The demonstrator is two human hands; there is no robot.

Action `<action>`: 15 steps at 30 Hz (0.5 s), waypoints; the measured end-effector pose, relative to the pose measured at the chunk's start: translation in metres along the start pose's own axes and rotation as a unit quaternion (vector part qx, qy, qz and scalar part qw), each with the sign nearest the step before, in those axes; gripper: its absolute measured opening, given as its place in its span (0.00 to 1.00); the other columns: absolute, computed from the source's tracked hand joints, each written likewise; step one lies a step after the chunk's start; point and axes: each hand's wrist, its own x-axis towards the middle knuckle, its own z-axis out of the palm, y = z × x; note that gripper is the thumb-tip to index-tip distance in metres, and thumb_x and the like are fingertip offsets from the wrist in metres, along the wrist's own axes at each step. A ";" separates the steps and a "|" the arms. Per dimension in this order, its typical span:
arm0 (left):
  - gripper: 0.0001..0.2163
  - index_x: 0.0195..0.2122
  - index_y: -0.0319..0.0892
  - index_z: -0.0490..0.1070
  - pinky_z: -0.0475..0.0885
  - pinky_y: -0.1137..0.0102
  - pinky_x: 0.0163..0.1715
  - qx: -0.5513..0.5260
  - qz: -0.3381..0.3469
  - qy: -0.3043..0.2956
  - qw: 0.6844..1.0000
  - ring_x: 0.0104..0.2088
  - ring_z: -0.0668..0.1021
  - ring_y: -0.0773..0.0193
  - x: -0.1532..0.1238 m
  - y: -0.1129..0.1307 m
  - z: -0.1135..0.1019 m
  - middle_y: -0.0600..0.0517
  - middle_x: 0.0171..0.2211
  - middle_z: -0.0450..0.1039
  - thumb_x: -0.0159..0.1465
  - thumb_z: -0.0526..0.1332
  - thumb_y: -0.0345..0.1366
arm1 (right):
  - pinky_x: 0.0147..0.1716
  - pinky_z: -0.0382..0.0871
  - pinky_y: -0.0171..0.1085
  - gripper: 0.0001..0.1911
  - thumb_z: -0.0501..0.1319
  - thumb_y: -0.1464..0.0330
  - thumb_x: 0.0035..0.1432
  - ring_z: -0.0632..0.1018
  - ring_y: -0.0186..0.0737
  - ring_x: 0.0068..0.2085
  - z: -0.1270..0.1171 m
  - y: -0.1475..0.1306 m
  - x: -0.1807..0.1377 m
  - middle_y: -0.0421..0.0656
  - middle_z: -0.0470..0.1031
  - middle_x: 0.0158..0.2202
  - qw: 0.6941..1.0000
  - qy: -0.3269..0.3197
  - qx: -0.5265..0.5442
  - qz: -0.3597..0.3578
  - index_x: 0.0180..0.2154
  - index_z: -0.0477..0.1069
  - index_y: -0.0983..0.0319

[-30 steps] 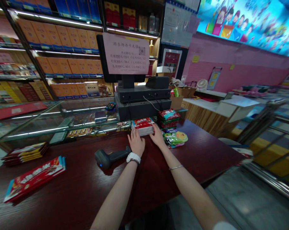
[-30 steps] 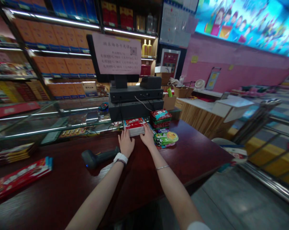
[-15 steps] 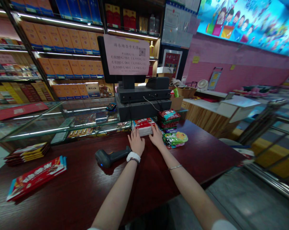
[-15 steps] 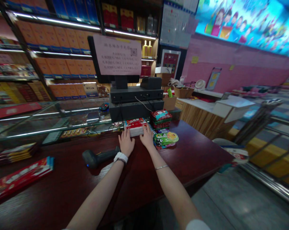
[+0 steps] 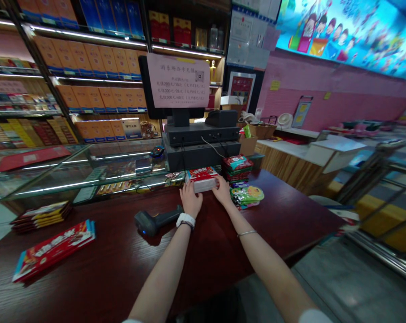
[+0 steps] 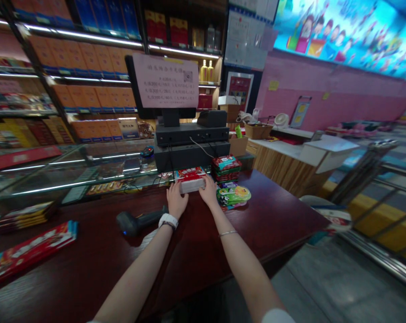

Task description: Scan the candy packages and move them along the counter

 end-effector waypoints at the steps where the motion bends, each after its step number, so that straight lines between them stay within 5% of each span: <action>1: 0.27 0.62 0.38 0.65 0.54 0.50 0.69 -0.004 0.000 0.004 1.000 0.67 0.63 0.50 0.000 0.000 0.000 0.44 0.65 0.66 0.60 0.59 0.31 | 0.63 0.55 0.60 0.27 0.57 0.74 0.49 0.71 0.50 0.60 0.000 0.001 0.000 0.52 0.70 0.61 1.000 0.005 0.010 0.000 0.53 0.69 0.61; 15: 0.27 0.62 0.37 0.64 0.55 0.50 0.69 0.034 0.025 0.010 0.999 0.66 0.65 0.51 -0.006 0.003 0.002 0.42 0.67 0.62 0.59 0.57 0.29 | 0.62 0.60 0.52 0.29 0.56 0.75 0.51 0.70 0.49 0.61 0.003 0.001 -0.004 0.52 0.67 0.62 0.999 0.027 -0.021 -0.011 0.56 0.68 0.61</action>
